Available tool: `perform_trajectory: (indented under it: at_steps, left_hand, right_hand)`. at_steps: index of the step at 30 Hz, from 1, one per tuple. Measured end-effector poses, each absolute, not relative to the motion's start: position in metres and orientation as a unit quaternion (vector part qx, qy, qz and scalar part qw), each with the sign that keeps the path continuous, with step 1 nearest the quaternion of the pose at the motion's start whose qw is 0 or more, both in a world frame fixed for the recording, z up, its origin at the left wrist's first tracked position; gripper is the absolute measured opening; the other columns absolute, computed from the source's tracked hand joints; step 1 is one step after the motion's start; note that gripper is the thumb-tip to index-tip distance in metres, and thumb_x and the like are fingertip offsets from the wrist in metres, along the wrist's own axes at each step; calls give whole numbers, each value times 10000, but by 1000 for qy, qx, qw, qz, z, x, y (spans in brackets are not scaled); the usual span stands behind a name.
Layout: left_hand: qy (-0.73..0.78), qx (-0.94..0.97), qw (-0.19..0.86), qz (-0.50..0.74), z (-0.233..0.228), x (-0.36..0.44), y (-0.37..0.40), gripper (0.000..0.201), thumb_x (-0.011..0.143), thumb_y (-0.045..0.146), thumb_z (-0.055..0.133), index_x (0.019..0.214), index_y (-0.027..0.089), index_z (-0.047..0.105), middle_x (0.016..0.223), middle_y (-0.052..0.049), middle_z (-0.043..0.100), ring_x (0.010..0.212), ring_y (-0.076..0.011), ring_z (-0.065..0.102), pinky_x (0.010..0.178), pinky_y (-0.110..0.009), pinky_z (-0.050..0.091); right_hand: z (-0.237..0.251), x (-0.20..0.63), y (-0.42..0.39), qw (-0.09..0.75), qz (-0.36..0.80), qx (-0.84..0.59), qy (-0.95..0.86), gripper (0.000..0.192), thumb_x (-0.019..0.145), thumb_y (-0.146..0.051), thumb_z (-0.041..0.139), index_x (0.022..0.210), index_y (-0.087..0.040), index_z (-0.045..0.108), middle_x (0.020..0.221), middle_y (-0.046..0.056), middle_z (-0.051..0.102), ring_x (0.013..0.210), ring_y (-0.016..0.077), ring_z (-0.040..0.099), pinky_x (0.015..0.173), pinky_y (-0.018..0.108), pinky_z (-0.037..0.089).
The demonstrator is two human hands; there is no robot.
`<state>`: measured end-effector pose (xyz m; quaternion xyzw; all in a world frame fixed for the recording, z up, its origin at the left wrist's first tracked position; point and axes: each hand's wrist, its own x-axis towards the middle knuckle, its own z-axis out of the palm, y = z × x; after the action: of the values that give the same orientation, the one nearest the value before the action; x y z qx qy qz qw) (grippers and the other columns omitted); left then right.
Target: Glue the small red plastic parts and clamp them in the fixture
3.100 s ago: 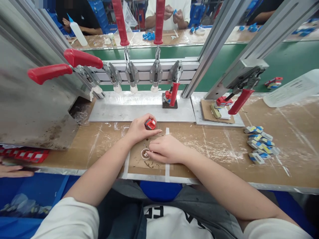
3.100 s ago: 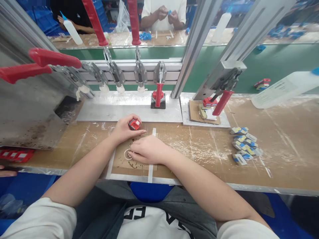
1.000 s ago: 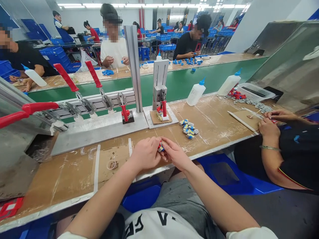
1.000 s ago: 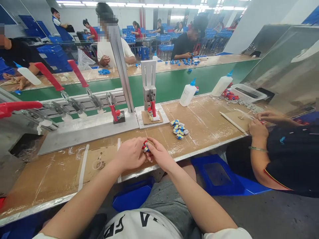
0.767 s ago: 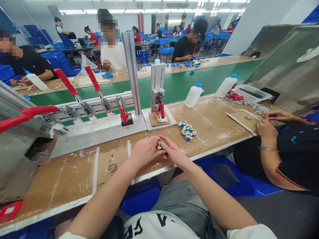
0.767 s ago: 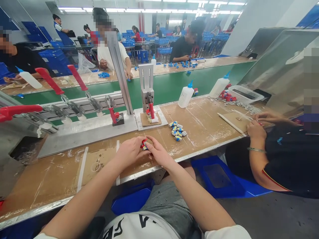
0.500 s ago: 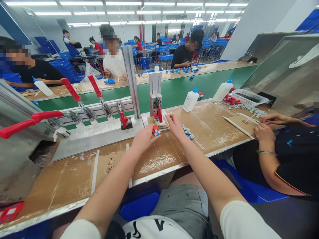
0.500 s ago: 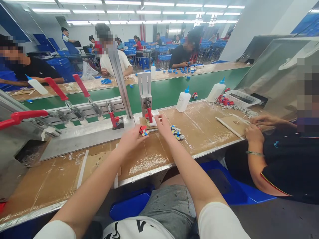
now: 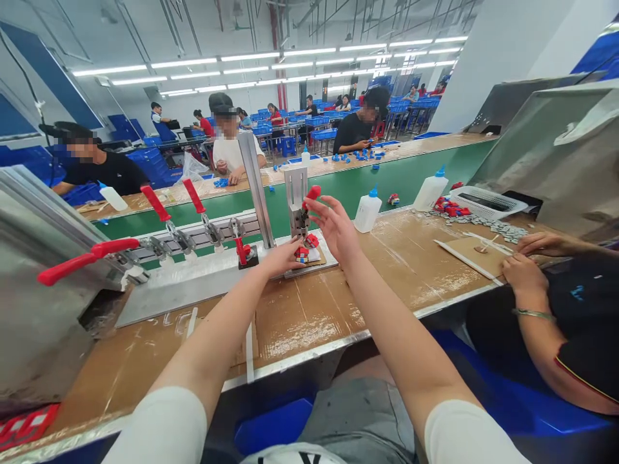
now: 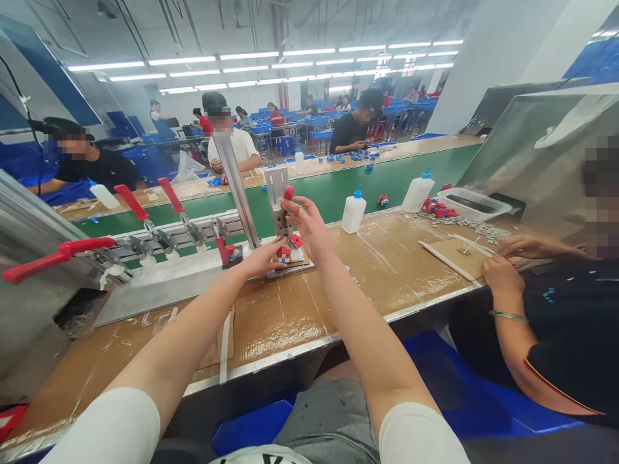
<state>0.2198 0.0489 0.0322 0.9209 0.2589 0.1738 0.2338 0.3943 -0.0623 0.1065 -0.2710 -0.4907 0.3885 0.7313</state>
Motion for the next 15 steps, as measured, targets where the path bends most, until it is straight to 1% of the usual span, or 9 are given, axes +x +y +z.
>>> perform_trajectory:
  at_steps: [1, 2, 4, 6, 8, 10, 11, 15]
  left_hand:
    - [258, 914, 250, 190, 30, 219, 49, 549, 762, 315, 876, 1274, 247, 689, 1560, -114, 574, 1519, -329, 448, 1248, -413, 356]
    - [262, 907, 259, 205, 27, 219, 49, 524, 769, 306, 868, 1260, 248, 695, 1539, -112, 589, 1500, -325, 465, 1249, -421, 354]
    - [282, 895, 260, 229, 23, 218, 49, 499, 807, 288, 831, 1283, 256, 683, 1449, -106, 640, 1399, -308, 546, 1213, -434, 391]
    - [306, 883, 259, 244, 20, 220, 50, 503, 842, 260, 785, 1328, 265, 656, 1342, -92, 674, 1222, -277, 634, 1139, -435, 453]
    - [329, 868, 268, 258, 16, 223, 51, 506, 831, 219, 775, 1321, 261, 654, 1263, -72, 687, 1011, -225, 669, 1048, -407, 504]
    - [349, 850, 283, 274, 11, 228, 53, 514, 794, 171, 780, 1290, 242, 662, 1219, -57, 691, 852, -173, 647, 960, -367, 531]
    - [360, 840, 291, 283, 9, 231, 54, 520, 776, 150, 780, 1277, 228, 664, 1205, -56, 691, 812, -159, 631, 927, -352, 535]
    - [392, 798, 325, 321, -2, 242, 58, 529, 732, 102, 755, 1247, 187, 664, 1161, -58, 701, 778, -140, 599, 871, -323, 532]
  right_hand:
    - [110, 395, -61, 727, 386, -267, -502, 470, 857, -589, 715, 1212, -330, 549, 1436, 67, 676, 1392, 257, 565, 1013, 430, 514]
    - [113, 396, -59, 722, 385, -268, -509, 476, 858, -576, 718, 1235, -333, 556, 1458, 62, 663, 1407, 256, 556, 1019, 429, 517]
    - [116, 397, -56, 717, 386, -278, -510, 529, 864, -560, 718, 1316, -350, 539, 1454, 52, 668, 1384, 252, 580, 1014, 422, 527]
    - [120, 398, -53, 713, 392, -293, -502, 608, 875, -558, 711, 1412, -375, 493, 1355, 42, 726, 1294, 250, 644, 976, 408, 543]
    - [125, 399, -52, 693, 407, -312, -507, 637, 890, -572, 694, 1461, -381, 485, 1226, 34, 774, 1185, 247, 694, 922, 386, 558]
    - [130, 398, -52, 667, 418, -328, -522, 609, 897, -582, 688, 1446, -366, 536, 1153, 35, 789, 1101, 240, 716, 867, 361, 564]
    - [131, 397, -52, 659, 419, -334, -528, 585, 898, -582, 691, 1423, -356, 565, 1131, 38, 791, 1069, 235, 720, 841, 349, 565]
    - [129, 393, -55, 669, 409, -352, -512, 501, 892, -584, 712, 1313, -325, 630, 1037, 41, 787, 989, 213, 722, 762, 304, 553]
